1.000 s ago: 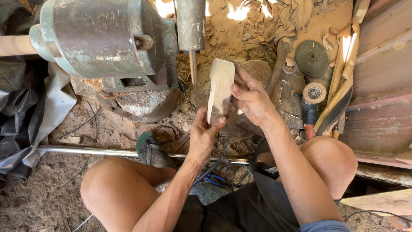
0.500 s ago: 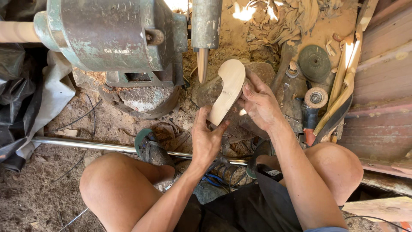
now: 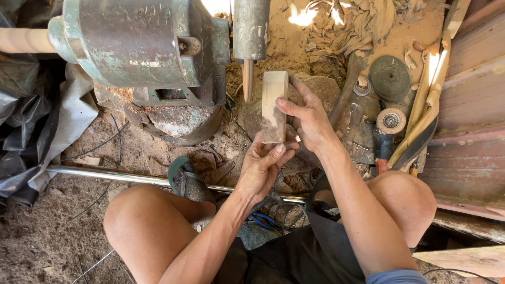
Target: The person sits cross-legged on the floor and uses a bench grinder to smooth and shape a small wooden block. They repeatedly press different faces and edges of the block against the rotating wheel, rotating the piece to work all sides.
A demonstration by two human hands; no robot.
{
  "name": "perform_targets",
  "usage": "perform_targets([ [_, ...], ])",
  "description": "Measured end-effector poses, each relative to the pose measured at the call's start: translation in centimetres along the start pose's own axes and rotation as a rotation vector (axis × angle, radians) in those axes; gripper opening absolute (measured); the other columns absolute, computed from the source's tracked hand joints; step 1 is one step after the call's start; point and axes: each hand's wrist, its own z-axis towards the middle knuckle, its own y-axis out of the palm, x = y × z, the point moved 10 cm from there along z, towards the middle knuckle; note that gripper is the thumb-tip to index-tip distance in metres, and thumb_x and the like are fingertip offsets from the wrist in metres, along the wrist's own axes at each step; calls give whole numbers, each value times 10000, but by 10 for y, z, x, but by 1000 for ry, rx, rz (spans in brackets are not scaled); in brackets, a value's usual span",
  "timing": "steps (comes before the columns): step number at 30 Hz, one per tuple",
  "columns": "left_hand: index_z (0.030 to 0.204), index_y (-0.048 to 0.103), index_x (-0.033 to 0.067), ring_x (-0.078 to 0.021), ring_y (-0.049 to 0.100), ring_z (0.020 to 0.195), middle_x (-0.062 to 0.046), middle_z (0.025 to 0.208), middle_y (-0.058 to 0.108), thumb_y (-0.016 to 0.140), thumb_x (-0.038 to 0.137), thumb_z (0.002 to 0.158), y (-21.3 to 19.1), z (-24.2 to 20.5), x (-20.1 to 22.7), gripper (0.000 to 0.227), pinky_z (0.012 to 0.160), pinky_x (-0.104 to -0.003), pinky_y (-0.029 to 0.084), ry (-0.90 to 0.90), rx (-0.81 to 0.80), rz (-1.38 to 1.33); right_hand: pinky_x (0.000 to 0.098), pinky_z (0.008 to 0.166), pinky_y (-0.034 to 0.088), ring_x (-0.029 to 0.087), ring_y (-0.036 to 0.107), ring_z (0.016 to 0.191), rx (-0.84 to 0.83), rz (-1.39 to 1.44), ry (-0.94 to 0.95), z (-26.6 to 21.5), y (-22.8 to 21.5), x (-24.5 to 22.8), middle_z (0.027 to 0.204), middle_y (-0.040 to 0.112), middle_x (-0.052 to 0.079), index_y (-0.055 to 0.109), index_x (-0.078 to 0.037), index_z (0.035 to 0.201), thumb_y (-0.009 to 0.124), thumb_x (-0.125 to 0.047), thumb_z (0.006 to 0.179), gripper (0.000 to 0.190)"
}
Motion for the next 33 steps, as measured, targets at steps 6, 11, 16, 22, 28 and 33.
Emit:
perform_targets([
  [6,1361,535,35,-273,701,1116,-171,1203,693,650,-1,969,6,13,15,411,1016,-361,576,98,-75,-121,470,883,610,299,700,1047,92,-31,73,21,-1,8,1098,687,169,304,-112,1568,760,-186,790,904],
  [11,1287,579,-28,-265,708,1084,-176,1180,695,652,-10,990,-1,29,17,306,1006,-367,587,111,-83,-214,441,944,635,282,683,1122,9,39,-3,43,8,2,1190,646,217,312,-63,1582,824,-185,794,947],
  [16,1217,595,-70,-251,710,1067,-183,1162,690,646,-8,1008,-7,43,15,224,1004,-343,589,104,-69,-279,394,813,626,306,723,967,74,-15,1,53,7,3,1058,692,235,327,-39,1574,819,-200,805,927],
  [22,1177,613,-66,-239,715,1046,-178,1145,692,658,7,982,-10,50,19,214,990,-336,596,102,-24,-283,377,758,614,300,716,885,92,-26,9,60,6,3,1000,684,220,322,-35,1558,817,-200,805,916],
  [28,1252,592,4,-240,707,936,-160,1060,700,707,72,983,-11,48,19,301,877,-342,602,106,50,-96,456,939,594,308,664,1062,104,44,48,58,-7,11,1235,604,224,311,-61,1587,755,-187,781,929],
  [33,1268,514,40,-255,703,950,-162,1063,706,704,37,949,-7,36,13,371,908,-351,575,66,-21,-64,573,1056,414,404,493,1233,24,33,50,31,-11,-2,1418,465,262,216,-134,1618,805,-170,755,1045],
])
